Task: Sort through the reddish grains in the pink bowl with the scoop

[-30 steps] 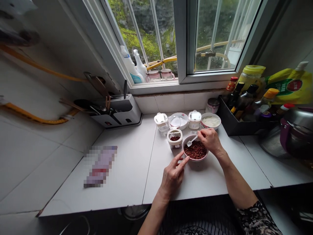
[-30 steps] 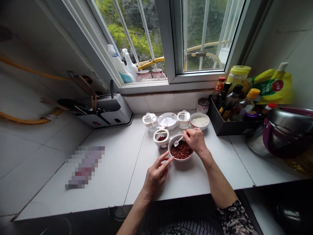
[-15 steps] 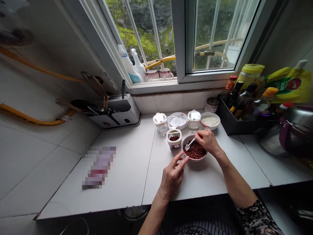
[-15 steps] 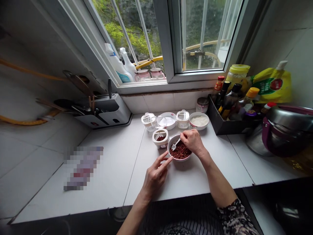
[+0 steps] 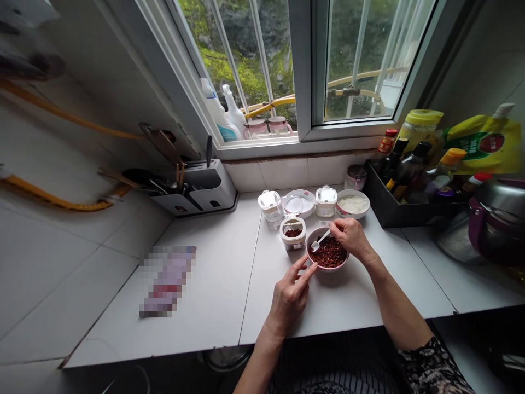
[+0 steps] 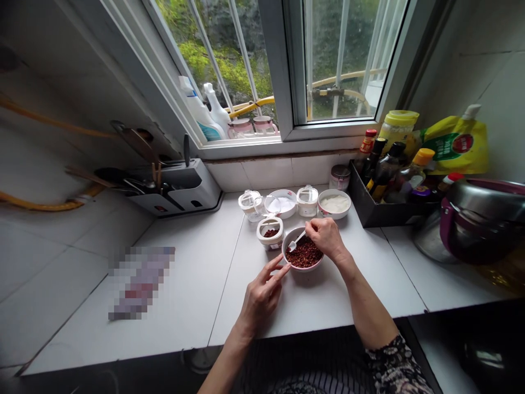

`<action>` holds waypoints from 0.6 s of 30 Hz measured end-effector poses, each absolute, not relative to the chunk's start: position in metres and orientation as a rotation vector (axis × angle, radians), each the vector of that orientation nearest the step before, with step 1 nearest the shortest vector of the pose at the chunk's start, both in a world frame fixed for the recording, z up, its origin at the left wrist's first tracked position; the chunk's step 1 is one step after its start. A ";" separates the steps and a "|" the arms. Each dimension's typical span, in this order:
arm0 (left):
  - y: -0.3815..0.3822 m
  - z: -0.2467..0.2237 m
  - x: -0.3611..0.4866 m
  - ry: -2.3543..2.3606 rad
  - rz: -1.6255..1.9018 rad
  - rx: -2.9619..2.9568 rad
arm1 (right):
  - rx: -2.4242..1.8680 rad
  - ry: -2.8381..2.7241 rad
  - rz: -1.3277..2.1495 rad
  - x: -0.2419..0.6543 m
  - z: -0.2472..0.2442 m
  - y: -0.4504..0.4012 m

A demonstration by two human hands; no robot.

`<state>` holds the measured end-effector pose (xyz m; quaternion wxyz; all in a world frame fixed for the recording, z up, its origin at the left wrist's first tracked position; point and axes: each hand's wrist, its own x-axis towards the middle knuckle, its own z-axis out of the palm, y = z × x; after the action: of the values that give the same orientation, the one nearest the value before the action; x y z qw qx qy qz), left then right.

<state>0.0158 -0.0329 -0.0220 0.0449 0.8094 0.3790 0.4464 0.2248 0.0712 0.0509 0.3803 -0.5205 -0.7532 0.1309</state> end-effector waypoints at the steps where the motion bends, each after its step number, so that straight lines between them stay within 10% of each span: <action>1: -0.033 -0.022 0.016 1.158 1.360 2.470 | -1.333 -1.905 0.364 0.225 0.052 0.071; 18: -0.032 -0.023 0.017 1.178 1.356 2.479 | -1.395 -1.535 0.789 0.230 0.051 0.077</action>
<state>0.0170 -0.0319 -0.0235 0.0399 0.8091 0.3846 0.4426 0.2295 0.0766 0.0514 0.4451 -0.5631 -0.6193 0.3182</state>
